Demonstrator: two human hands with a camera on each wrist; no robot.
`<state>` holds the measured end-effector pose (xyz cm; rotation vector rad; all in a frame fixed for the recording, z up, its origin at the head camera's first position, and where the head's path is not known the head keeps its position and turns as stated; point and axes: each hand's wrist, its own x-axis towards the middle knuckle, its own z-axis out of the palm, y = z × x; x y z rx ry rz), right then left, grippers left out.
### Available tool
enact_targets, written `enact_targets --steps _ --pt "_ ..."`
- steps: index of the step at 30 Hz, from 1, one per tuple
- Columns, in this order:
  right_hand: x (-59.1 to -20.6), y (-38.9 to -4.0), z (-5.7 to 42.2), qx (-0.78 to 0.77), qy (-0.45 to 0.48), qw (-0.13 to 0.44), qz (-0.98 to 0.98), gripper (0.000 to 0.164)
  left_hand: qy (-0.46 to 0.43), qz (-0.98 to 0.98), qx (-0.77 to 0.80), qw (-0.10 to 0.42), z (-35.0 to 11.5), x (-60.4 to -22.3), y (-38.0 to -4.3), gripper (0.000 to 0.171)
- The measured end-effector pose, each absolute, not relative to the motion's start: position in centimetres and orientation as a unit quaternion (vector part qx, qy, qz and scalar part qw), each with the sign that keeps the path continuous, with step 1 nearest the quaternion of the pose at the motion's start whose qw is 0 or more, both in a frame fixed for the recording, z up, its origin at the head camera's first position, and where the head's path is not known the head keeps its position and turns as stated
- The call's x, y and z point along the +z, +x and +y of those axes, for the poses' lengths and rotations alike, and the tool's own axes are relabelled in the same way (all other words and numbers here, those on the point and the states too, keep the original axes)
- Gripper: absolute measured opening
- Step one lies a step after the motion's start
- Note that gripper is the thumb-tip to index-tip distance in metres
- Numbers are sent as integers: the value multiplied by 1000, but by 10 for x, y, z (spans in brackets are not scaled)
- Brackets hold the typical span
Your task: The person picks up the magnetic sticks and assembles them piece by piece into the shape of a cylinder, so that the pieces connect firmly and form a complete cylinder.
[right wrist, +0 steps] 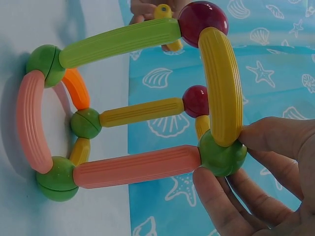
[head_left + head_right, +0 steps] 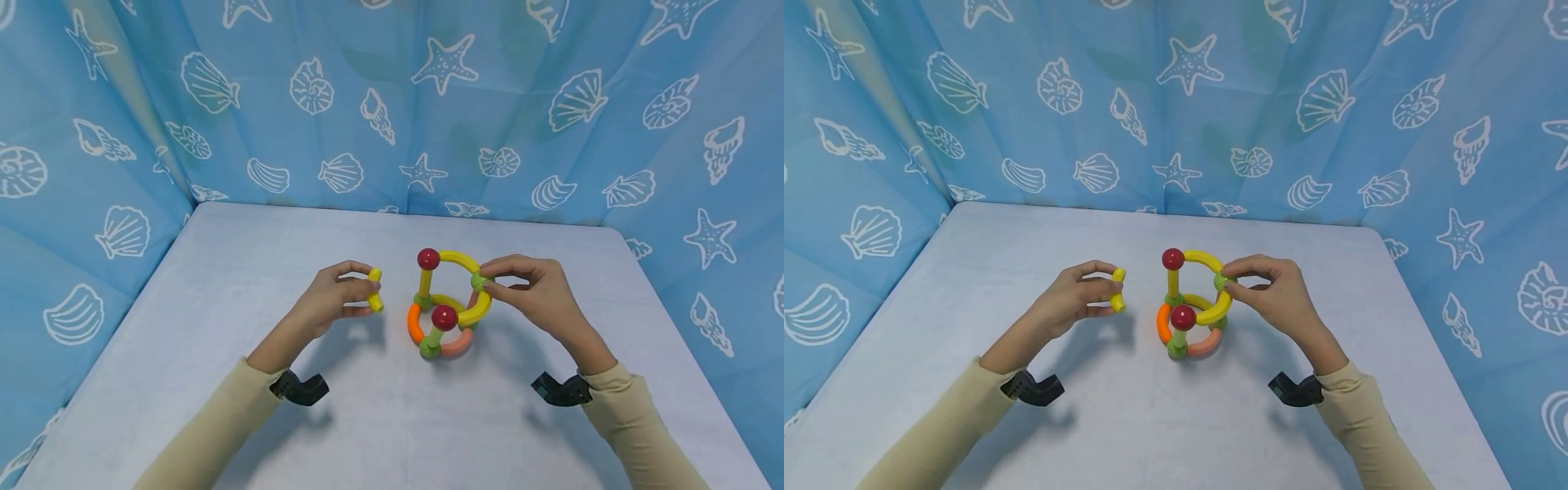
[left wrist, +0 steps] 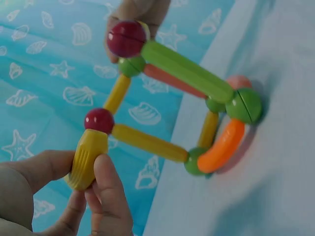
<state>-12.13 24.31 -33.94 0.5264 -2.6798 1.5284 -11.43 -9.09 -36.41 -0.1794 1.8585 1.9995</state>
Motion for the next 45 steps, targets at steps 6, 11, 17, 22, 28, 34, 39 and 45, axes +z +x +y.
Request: enact_targets --steps 6,11,17,22,28,34,39,45 --pt "-340 -121 243 489 167 7 -856 18 -70 646 728 217 -80 -358 -118 42" --pt "-341 -122 243 493 172 8 -853 19 -73 645 728 222 -68 -355 -120 42" --pt "-341 -122 244 497 177 11 -850 18 -73 643 726 233 -56 -352 -122 41" --pt "-342 -122 245 501 177 10 -847 18 -77 643 723 240 -50 -353 -125 40" --pt "-342 -122 244 505 182 11 -844 19 -89 645 717 248 -45 -353 -128 42" --pt "-343 -123 243 502 177 11 -846 19 -98 642 718 251 -41 -352 -132 44" --pt "-343 -123 242 498 174 16 -849 18 -105 637 721 250 -39 -354 -133 42" --pt "-344 -122 240 505 182 35 -843 18 -109 627 734 239 -36 -355 -131 43"
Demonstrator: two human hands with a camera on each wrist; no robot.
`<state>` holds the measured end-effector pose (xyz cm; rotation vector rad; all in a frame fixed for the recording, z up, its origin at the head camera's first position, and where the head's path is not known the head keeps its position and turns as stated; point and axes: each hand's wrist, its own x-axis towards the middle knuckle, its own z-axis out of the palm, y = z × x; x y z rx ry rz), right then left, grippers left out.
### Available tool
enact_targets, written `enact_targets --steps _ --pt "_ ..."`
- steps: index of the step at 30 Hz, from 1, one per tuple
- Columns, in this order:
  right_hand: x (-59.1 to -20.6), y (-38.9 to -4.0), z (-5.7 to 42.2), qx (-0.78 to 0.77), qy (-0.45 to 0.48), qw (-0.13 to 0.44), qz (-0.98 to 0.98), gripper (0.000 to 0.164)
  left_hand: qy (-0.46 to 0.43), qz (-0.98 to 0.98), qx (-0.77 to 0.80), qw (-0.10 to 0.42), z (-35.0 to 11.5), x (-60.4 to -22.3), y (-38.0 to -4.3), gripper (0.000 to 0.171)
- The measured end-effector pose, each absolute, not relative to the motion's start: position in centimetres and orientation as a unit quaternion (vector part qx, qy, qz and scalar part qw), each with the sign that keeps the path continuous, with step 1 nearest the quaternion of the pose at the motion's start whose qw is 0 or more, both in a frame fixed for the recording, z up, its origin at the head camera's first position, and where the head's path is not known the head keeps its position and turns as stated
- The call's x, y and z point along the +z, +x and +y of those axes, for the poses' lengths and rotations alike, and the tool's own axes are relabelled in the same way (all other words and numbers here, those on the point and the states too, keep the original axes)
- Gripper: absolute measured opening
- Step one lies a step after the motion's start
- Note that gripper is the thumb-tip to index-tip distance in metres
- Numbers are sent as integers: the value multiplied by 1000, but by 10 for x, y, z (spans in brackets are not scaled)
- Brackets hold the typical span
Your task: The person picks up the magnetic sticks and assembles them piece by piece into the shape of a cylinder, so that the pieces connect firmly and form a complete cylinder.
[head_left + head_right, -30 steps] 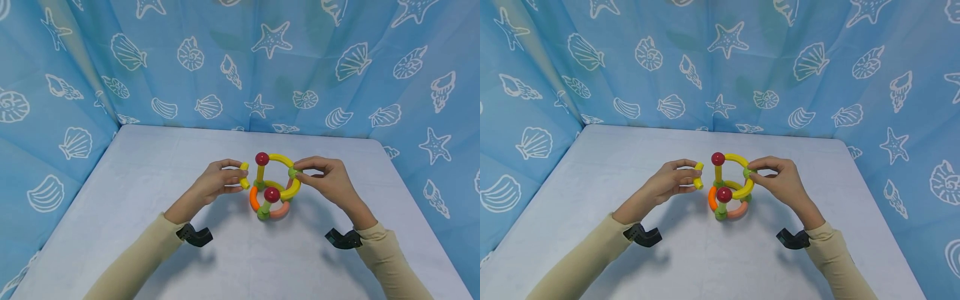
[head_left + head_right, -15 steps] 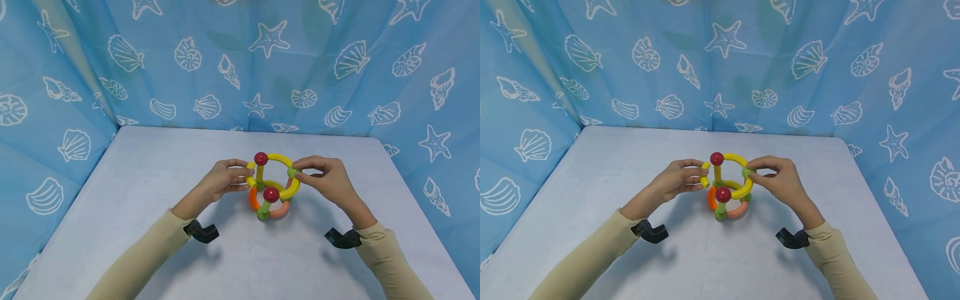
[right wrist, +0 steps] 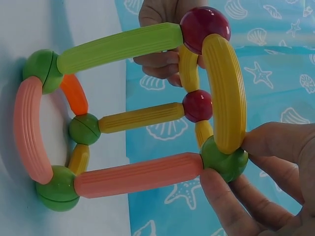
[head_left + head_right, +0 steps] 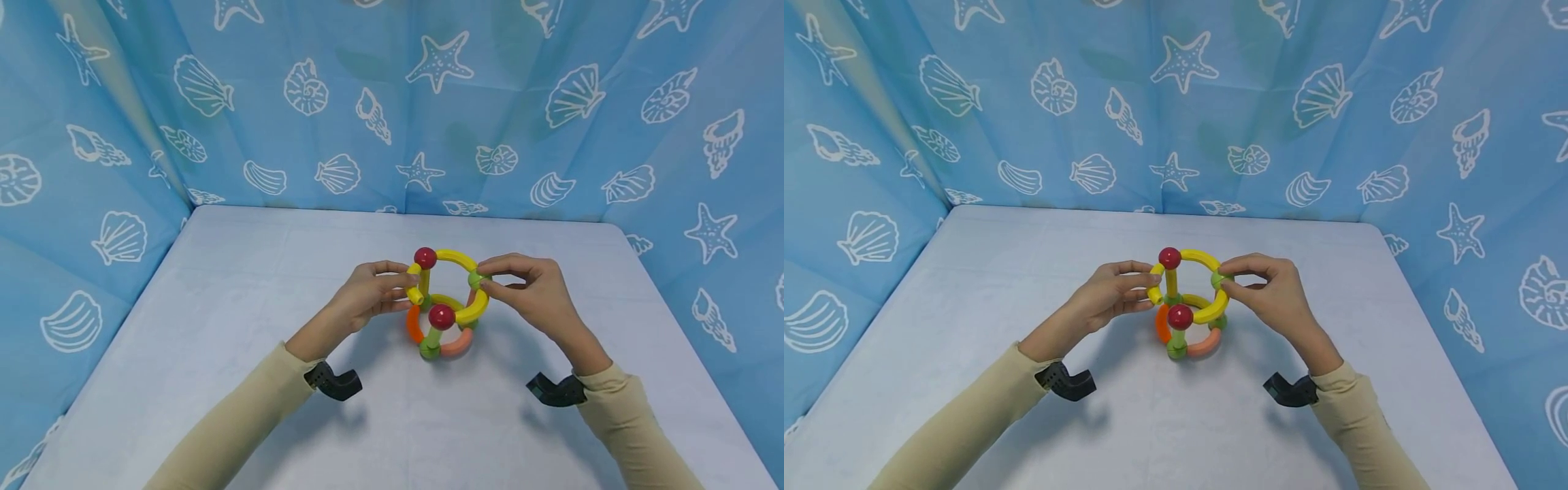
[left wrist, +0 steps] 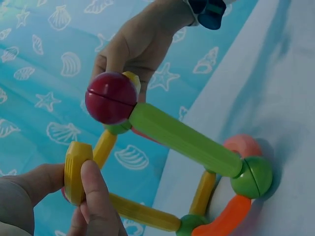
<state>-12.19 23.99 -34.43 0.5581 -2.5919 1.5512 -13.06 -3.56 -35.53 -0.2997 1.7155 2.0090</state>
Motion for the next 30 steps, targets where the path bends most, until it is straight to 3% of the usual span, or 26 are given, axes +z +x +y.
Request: enact_targets --steps 17,30 --pt "-345 -116 232 506 167 69 -844 20 -108 607 748 244 -33 -353 -121 47" --pt "-346 -117 233 505 161 62 -846 21 -111 622 735 246 -32 -356 -117 48"
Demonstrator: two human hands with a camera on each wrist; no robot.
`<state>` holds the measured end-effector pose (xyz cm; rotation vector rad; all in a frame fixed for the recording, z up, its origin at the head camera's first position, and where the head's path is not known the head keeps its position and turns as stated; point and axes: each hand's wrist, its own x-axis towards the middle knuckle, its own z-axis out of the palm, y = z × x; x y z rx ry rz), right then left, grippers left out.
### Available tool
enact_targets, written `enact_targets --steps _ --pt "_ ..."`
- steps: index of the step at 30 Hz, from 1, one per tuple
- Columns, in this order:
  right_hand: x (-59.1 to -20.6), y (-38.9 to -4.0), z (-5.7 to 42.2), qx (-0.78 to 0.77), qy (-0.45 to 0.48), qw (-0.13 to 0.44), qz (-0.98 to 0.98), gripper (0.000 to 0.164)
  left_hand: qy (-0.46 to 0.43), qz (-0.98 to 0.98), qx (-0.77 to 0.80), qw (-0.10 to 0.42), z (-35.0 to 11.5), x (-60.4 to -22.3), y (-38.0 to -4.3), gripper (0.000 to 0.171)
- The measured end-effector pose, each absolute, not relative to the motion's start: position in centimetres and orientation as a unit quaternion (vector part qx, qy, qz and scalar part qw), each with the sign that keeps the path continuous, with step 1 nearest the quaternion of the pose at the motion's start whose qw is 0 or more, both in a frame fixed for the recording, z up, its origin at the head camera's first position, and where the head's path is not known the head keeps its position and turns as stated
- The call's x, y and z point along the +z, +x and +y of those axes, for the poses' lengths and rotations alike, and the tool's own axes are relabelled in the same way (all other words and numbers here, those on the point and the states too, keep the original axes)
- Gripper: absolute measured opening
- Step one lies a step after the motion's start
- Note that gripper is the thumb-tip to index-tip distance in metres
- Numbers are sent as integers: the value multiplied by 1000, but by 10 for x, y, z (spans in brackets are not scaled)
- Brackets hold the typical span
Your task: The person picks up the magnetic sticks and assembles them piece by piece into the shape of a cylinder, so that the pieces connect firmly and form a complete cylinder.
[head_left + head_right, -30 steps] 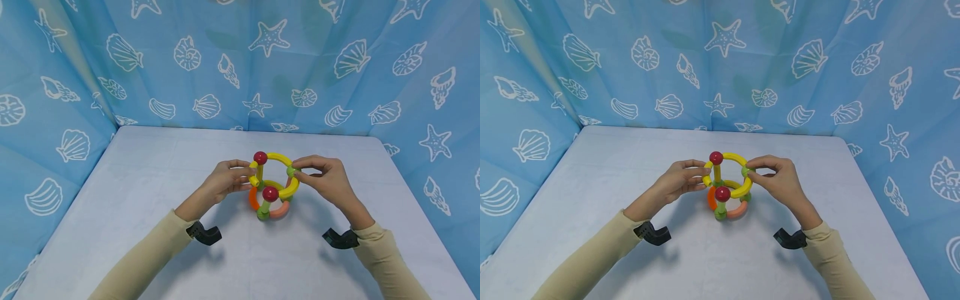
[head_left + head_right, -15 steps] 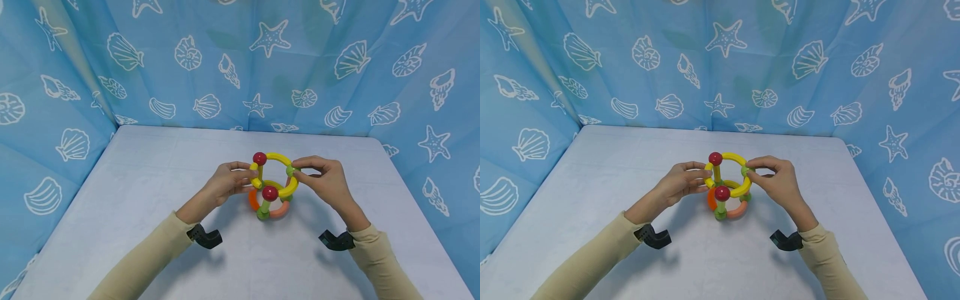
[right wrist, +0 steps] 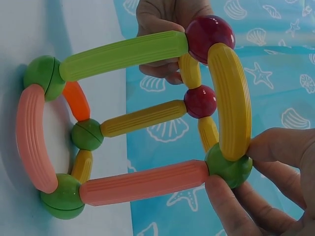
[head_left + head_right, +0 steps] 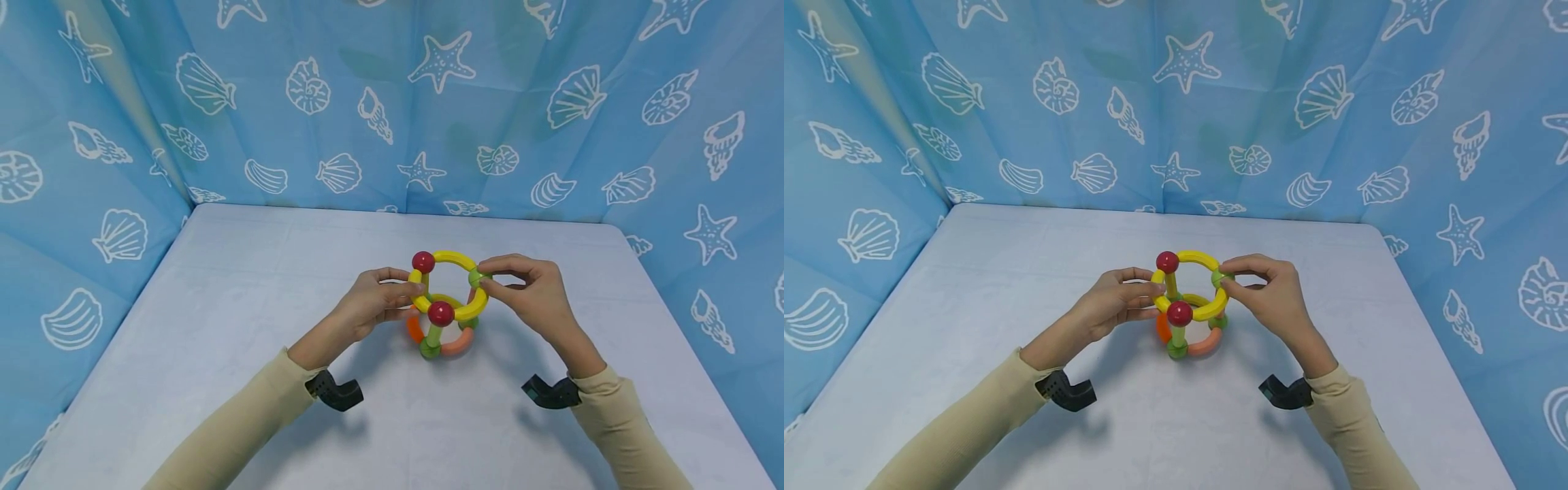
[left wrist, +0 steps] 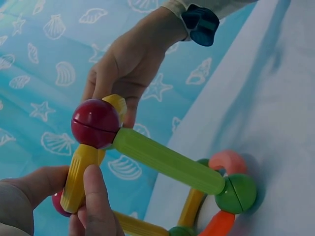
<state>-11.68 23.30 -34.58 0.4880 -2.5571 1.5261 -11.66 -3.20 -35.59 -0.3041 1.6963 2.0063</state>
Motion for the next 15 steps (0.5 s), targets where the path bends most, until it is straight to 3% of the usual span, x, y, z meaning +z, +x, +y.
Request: enact_targets --steps 15 --pt "-350 -115 235 506 161 65 -845 25 -100 625 736 243 -33 -358 -120 47"
